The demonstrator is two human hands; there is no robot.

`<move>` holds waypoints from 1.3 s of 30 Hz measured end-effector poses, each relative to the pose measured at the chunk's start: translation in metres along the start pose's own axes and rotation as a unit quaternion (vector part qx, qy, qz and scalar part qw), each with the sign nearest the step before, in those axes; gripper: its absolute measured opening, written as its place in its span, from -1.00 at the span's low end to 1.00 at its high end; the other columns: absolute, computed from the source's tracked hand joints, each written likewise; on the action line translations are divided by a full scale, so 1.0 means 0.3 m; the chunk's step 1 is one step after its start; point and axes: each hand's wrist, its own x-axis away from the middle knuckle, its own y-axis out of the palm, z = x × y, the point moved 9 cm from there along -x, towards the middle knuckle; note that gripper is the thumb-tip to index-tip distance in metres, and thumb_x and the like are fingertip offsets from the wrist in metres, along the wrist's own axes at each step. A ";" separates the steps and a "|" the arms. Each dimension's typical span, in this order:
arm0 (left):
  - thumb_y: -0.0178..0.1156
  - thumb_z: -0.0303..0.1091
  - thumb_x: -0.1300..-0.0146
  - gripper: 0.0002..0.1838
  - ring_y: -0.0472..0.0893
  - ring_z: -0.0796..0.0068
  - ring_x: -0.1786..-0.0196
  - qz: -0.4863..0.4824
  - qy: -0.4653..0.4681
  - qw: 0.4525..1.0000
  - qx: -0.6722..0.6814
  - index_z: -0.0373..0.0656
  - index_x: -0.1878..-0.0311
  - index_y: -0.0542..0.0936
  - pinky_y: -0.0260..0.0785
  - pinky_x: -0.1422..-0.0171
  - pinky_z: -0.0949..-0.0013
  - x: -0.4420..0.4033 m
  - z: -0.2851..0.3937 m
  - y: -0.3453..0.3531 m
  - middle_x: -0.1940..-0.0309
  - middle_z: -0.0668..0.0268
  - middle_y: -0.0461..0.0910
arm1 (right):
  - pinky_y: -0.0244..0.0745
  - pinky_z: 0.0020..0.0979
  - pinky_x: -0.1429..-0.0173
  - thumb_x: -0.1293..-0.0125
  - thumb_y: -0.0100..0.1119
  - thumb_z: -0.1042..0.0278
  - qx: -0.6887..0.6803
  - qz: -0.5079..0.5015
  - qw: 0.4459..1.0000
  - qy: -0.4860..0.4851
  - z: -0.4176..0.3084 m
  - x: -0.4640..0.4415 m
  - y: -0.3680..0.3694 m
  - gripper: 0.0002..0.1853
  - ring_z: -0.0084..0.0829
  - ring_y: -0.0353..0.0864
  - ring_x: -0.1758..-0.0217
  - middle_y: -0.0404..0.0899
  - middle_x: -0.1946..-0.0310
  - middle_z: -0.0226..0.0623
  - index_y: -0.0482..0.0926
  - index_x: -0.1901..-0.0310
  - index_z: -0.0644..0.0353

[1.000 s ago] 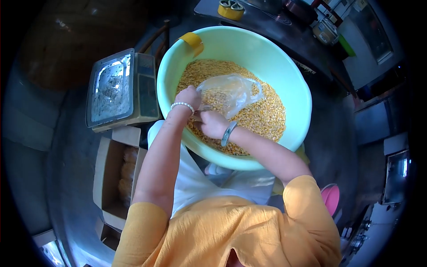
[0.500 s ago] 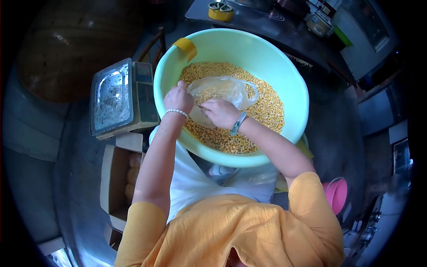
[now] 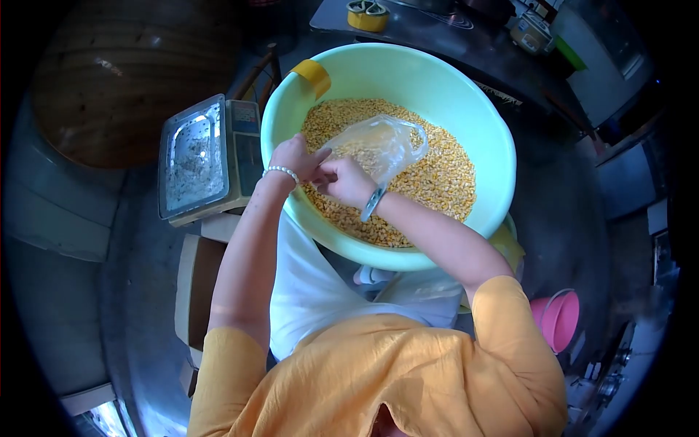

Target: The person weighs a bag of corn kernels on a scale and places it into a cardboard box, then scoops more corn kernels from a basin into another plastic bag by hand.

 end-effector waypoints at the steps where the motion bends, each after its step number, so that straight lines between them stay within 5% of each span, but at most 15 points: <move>1: 0.32 0.03 0.02 -0.33 0.62 0.15 0.22 -0.014 0.002 1.000 0.027 -0.40 0.04 0.46 0.46 0.10 0.28 -0.019 -0.006 0.013 0.28 -0.06 0.60 | 0.49 -0.42 0.11 -0.02 0.19 0.58 0.077 0.024 0.996 -0.043 -0.090 0.041 -0.014 -0.80 -0.50 0.58 0.18 0.58 0.18 -0.29 0.61 0.26 0.23; 5: 0.41 -0.02 0.08 -0.15 0.64 0.40 0.27 -0.037 0.026 0.990 0.136 -0.41 -0.18 0.34 0.51 0.22 0.42 -0.068 -0.016 0.074 0.21 -0.01 0.59 | 0.43 -0.20 0.00 0.03 0.13 0.48 0.299 0.031 0.932 -0.201 -0.207 0.120 0.025 -0.78 -0.12 0.52 0.12 0.53 0.17 -0.17 0.62 0.28 0.17; 6: 0.43 -0.03 0.10 -0.13 0.63 0.42 0.26 -0.036 0.035 0.986 0.162 -0.40 -0.19 0.33 0.51 0.23 0.43 -0.063 -0.009 0.080 0.20 -0.01 0.58 | 0.43 -0.20 0.00 0.02 0.12 0.48 0.331 0.030 0.918 -0.216 -0.209 0.125 0.038 -0.79 -0.13 0.52 0.11 0.53 0.16 -0.17 0.62 0.29 0.17; 7: 0.42 -0.14 0.17 -0.28 0.58 0.05 0.07 -0.030 0.021 0.985 0.171 -0.37 -0.04 0.43 0.39 -0.07 0.28 -0.047 -0.005 0.077 0.21 -0.09 0.58 | 0.42 -0.21 -0.01 0.02 0.11 0.49 0.362 0.028 0.903 -0.231 -0.209 0.126 0.056 -0.80 -0.13 0.52 0.10 0.53 0.16 -0.17 0.62 0.30 0.18; 11: 0.29 -0.37 0.10 -0.44 0.56 -0.02 0.06 0.031 0.063 0.997 0.019 -0.29 -0.05 0.45 0.39 -0.07 0.20 -0.074 -0.021 0.061 0.21 -0.11 0.57 | 0.39 -0.22 -0.03 0.00 0.09 0.49 0.389 -0.022 0.892 -0.231 -0.253 0.147 0.070 -0.78 -0.16 0.51 0.09 0.53 0.15 -0.18 0.59 0.26 0.19; 15: 0.20 -0.49 0.06 -0.54 0.55 -0.03 0.08 0.112 0.029 0.993 -0.004 -0.25 -0.01 0.47 0.38 -0.05 0.16 -0.021 -0.044 -0.011 0.24 -0.08 0.58 | 0.40 -0.23 0.08 -0.06 0.11 0.37 0.377 0.090 0.879 -0.277 -0.271 0.172 -0.063 -0.81 -0.25 0.55 0.24 0.53 0.32 -0.28 0.54 0.24 0.13; 19: 0.21 -0.48 0.02 -0.56 0.57 0.00 0.13 0.152 0.020 0.987 0.040 -0.22 -0.01 0.47 0.39 -0.01 0.15 0.040 -0.033 -0.045 0.26 -0.06 0.59 | 0.44 -0.23 0.10 -0.12 0.15 0.27 0.501 -0.034 0.836 -0.222 -0.148 0.216 -0.036 -0.79 -0.26 0.56 0.20 0.56 0.36 -0.27 0.55 0.24 0.16; 22: 0.22 -0.45 0.01 -0.57 0.57 0.01 0.15 0.163 0.036 0.984 0.064 -0.20 -0.02 0.47 0.39 0.01 0.17 0.073 -0.024 -0.036 0.28 -0.03 0.59 | 0.49 -0.31 0.16 -0.14 0.14 0.33 0.343 0.053 0.892 -0.288 -0.225 0.266 -0.130 -0.83 -0.28 0.61 0.26 0.60 0.34 -0.22 0.58 0.24 0.17; 24: 0.22 -0.45 0.01 -0.57 0.57 0.02 0.16 0.169 0.066 0.980 0.078 -0.17 -0.02 0.48 0.39 0.02 0.18 0.112 -0.004 -0.050 0.28 -0.01 0.60 | 0.53 -0.39 0.25 -0.17 0.10 0.41 0.398 0.223 0.818 -0.350 -0.292 0.326 -0.267 -0.85 -0.27 0.64 0.34 0.63 0.38 -0.17 0.60 0.24 0.19; 26: 0.22 -0.44 0.01 -0.58 0.57 0.03 0.17 0.177 0.096 0.976 0.081 -0.15 -0.01 0.49 0.40 0.04 0.19 0.122 0.007 -0.053 0.29 0.01 0.60 | 0.55 -0.43 0.31 -0.18 0.06 0.47 0.192 0.365 0.888 -0.205 -0.230 0.330 -0.496 -0.83 -0.25 0.65 0.40 0.64 0.42 -0.16 0.61 0.22 0.22; 28: 0.22 -0.43 0.00 -0.59 0.58 0.04 0.19 0.187 0.125 0.971 0.078 -0.12 0.00 0.50 0.41 0.06 0.19 0.121 0.002 -0.045 0.30 0.02 0.60 | 0.55 -0.32 0.19 -0.19 0.07 0.42 0.124 0.428 0.891 -0.085 -0.054 0.321 -0.682 -0.81 -0.24 0.65 0.26 0.64 0.30 -0.19 0.61 0.18 0.16; 31: 0.19 -0.40 -0.04 -0.62 0.59 0.06 0.24 0.151 0.107 0.982 0.038 -0.10 0.00 0.50 0.42 0.10 0.18 0.094 -0.006 -0.013 0.35 0.04 0.61 | 0.50 -0.23 0.02 -0.20 0.10 0.25 0.403 0.358 0.837 0.096 0.181 0.297 -0.768 -0.77 -0.23 0.60 0.07 0.61 0.15 -0.19 0.62 0.17 0.12; 34: 0.15 -0.35 -0.05 -0.62 0.61 0.12 0.27 0.115 0.105 0.987 -0.036 -0.04 -0.01 0.52 0.43 0.11 0.20 0.111 0.033 0.009 0.41 0.05 0.61 | 0.41 -0.17 -0.12 -0.20 0.09 0.06 0.441 0.218 0.796 0.352 0.401 0.339 -0.741 -0.66 -0.18 0.52 -0.06 0.56 0.06 -0.15 0.59 0.10 0.06; 39: 0.11 -0.32 -0.07 -0.60 0.61 0.10 0.27 0.079 0.091 0.991 -0.064 -0.02 -0.05 0.47 0.43 0.11 0.15 0.121 0.047 0.017 0.39 0.06 0.62 | 0.38 -0.19 -0.17 -0.20 0.06 -0.07 0.437 0.145 0.798 0.389 0.478 0.338 -0.675 -0.52 -0.12 0.53 -0.03 0.55 0.06 -0.10 0.49 -0.05 0.06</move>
